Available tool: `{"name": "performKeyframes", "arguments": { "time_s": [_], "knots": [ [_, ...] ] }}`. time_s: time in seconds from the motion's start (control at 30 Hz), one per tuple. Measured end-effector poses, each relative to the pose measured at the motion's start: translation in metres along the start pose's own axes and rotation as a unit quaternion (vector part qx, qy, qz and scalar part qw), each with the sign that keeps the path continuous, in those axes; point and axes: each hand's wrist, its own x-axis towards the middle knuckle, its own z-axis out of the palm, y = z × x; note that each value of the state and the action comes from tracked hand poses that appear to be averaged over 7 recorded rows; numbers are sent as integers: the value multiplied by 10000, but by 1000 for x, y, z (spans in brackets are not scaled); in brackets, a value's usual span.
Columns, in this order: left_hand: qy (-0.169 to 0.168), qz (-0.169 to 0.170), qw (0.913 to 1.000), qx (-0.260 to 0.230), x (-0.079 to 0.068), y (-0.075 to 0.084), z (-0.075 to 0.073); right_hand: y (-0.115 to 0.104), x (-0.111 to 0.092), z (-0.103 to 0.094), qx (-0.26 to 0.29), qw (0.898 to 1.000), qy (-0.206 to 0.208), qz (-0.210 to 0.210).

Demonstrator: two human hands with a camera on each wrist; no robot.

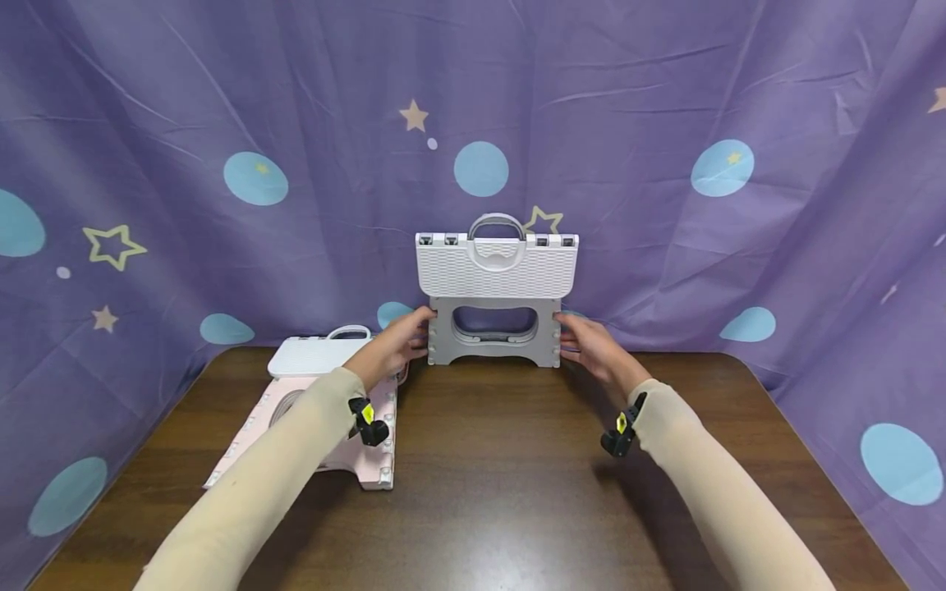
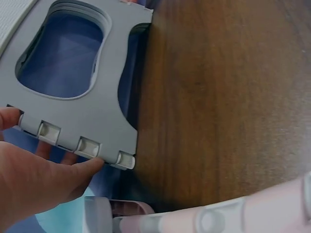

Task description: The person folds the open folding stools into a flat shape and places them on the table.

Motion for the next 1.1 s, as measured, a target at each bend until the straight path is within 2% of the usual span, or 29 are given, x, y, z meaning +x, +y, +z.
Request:
{"name": "performKeyframes", "arguments": {
  "time_s": [0.13, 0.67, 1.1],
  "knots": [
    [-158, -58, 9999, -39, 2, 3, -2, -2, 0, 1, 8, 9999, 114, 92],
    [-202, -37, 9998, 59, 5, 11, -4, -9, 4, 5, -67, 9999, 4, 103],
    [-152, 2, 9999, -3, 4, 3, -2, -2, 1, 6, -202, 9997, 78, 126]
  ]
}}
